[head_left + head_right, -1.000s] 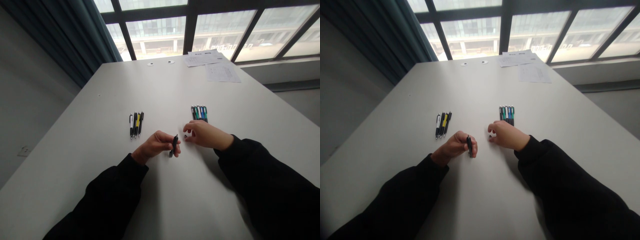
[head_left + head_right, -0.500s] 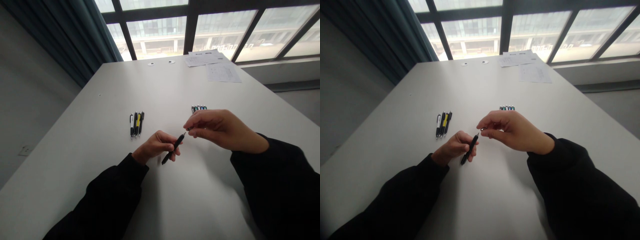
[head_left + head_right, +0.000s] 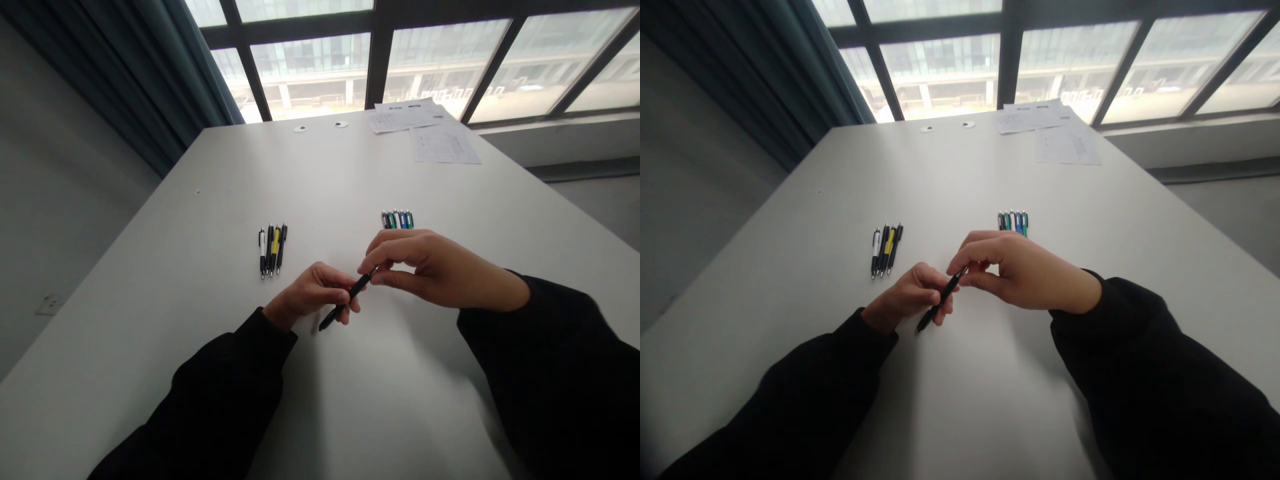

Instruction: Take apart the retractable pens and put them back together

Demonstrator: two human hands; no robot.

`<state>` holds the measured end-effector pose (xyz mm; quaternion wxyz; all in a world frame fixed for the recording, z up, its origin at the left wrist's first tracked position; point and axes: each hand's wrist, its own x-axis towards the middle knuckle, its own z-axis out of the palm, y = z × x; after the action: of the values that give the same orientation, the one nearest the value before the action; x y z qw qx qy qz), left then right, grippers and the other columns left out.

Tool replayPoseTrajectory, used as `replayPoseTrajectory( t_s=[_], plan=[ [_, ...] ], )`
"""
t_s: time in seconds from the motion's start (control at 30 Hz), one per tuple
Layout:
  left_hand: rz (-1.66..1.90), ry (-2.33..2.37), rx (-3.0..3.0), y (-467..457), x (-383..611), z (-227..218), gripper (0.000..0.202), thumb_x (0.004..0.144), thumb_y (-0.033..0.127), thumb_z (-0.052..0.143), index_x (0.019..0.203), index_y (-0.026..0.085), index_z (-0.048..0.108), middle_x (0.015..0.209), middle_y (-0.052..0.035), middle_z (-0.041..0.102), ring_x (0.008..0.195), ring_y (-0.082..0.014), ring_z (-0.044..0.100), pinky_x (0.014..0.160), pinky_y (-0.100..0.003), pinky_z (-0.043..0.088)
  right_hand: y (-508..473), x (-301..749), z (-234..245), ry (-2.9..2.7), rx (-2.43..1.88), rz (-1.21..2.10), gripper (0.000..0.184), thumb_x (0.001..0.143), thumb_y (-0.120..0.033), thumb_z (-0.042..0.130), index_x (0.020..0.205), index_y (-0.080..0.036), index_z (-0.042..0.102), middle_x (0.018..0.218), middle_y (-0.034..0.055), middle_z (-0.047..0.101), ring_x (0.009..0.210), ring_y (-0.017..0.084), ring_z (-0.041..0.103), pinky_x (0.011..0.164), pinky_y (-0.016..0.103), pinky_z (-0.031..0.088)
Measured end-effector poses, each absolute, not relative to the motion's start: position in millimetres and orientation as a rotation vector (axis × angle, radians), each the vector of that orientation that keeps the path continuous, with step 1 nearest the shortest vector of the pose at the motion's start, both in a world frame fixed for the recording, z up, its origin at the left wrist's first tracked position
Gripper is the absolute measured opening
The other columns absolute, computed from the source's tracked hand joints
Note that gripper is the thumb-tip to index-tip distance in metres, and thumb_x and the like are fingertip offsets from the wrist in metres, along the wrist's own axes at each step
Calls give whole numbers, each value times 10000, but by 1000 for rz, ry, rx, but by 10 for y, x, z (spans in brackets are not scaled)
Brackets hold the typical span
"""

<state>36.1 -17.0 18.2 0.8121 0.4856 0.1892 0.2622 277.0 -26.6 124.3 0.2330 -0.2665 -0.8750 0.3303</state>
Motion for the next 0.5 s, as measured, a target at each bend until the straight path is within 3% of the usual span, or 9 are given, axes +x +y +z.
replayPoseTrajectory(
  t_s=[0.27,0.4,0.43,0.5],
  plan=[
    [478,406,1057,-175,345,232,326,726,336,863,955,113,798,757,-118,771,514,-171,694,512,-258,570,-272,2742,1208,-2507,-819,831,179,967,-302,613,955,-182,744,879,50,692,753,136,612,713,259,461],
    [440,414,1066,-172,349,246,317,732,348,855,902,87,798,717,-123,761,489,-166,678,470,-236,547,-271,2716,1177,-2555,-915,830,449,1009,-401,523,665,-158,680,642,20,622,585,111,547,622,255,410],
    [441,415,1065,-172,352,245,320,737,356,851,897,84,798,709,-122,758,485,-160,674,468,-230,545,-271,2720,1176,-2546,-937,850,444,1006,-418,523,682,-161,683,641,18,627,578,110,547,610,253,404],
    [455,416,1055,-172,355,239,345,734,379,851,908,86,796,712,-116,758,477,-149,666,465,-223,542,-273,2740,1184,-2479,-983,905,292,949,-443,616,895,-175,719,743,20,683,625,119,587,601,243,413]
  ],
)
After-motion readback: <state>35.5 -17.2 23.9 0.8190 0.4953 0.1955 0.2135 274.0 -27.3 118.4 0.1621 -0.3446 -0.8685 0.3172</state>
